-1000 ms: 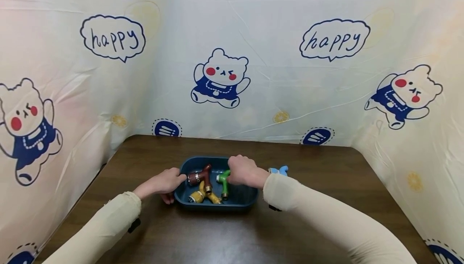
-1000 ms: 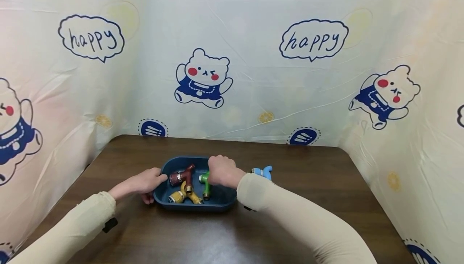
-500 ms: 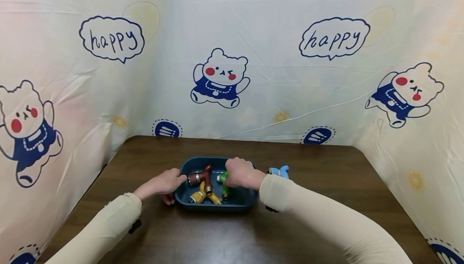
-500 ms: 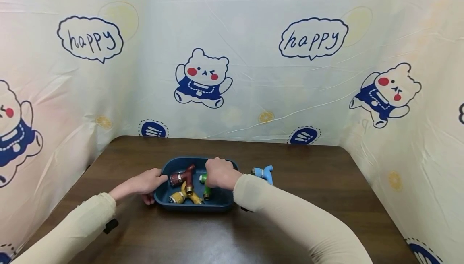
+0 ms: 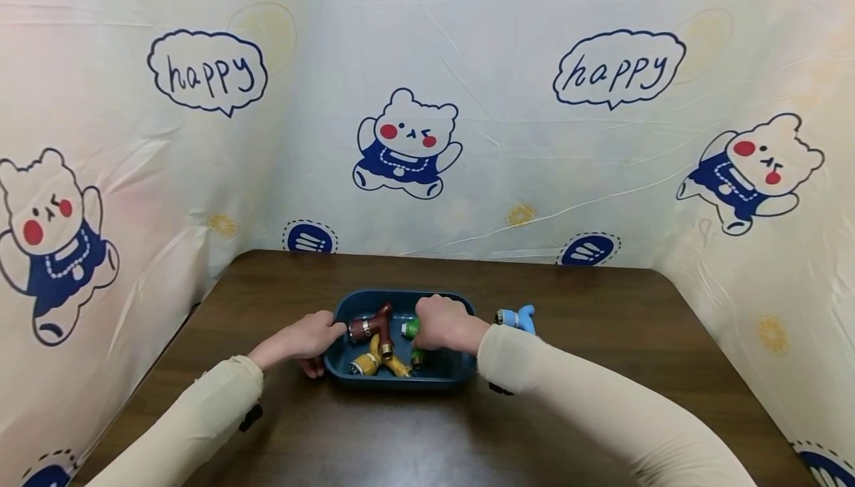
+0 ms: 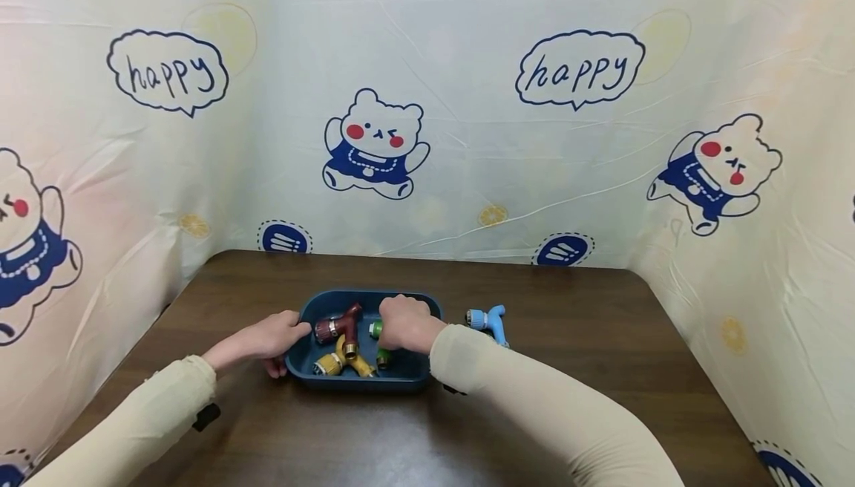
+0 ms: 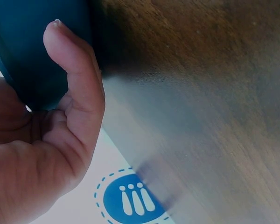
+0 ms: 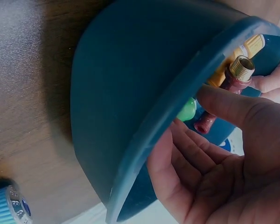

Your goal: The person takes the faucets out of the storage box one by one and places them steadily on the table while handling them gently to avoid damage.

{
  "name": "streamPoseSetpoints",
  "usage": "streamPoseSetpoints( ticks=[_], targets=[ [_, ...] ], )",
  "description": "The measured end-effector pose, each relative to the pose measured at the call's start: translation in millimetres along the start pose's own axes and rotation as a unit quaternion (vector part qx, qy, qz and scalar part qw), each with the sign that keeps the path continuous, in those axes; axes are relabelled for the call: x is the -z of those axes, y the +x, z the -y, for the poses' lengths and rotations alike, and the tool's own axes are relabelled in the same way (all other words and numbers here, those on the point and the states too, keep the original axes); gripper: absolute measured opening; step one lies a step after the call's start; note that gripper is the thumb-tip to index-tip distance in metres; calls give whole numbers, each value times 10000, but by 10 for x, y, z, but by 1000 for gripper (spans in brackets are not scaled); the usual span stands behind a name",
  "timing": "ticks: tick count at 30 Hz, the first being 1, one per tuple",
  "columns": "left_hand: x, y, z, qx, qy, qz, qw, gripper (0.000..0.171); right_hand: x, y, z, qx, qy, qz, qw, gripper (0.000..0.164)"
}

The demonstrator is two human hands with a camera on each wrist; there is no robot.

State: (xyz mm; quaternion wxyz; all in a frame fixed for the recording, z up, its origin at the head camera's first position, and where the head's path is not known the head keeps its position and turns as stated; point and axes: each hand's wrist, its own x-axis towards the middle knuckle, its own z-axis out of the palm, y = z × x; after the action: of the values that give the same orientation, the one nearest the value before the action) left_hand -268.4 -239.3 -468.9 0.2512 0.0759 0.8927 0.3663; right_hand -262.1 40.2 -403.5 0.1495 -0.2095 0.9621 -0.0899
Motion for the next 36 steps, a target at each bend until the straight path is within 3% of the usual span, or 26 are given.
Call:
streamPoseSetpoints(
  ticks=[8, 12, 18, 21, 24, 25, 29, 36],
  targets=[
    [0, -116, -160, 130, -88, -31, 9999, 35, -12, 12, -9, -52, 2, 60, 10000, 28],
    [-8, -122, -162, 87, -66, -7, 9999, 35, -18, 17, -14, -67, -38, 80, 9999, 28],
    [-32, -270, -351, 350, -20, -277, 9990, 29, -2, 7, -10, -26, -112, 128, 9999, 27],
    [-27, -38, -56, 286, -162, -163, 9993, 33, 1, 15, -21, -24, -150, 175, 9997, 26],
    [-3, 64, 70, 188, -188, -6, 9996, 37, 11, 21, -38, -11, -142, 248, 9996, 26],
    [6, 72, 77, 186, -214, 26, 9996, 37, 17, 25, -44, -4, -125, 282, 9995, 25],
    [25, -182, -261, 289, -82, -47, 9995, 31, 33, 29, -57, 19, -40, 380, 9993, 24],
    [33, -96, -151, 164, -25, 65, 9998, 36, 37, 27, -55, 40, 31, 423, 9991, 23]
  ],
)
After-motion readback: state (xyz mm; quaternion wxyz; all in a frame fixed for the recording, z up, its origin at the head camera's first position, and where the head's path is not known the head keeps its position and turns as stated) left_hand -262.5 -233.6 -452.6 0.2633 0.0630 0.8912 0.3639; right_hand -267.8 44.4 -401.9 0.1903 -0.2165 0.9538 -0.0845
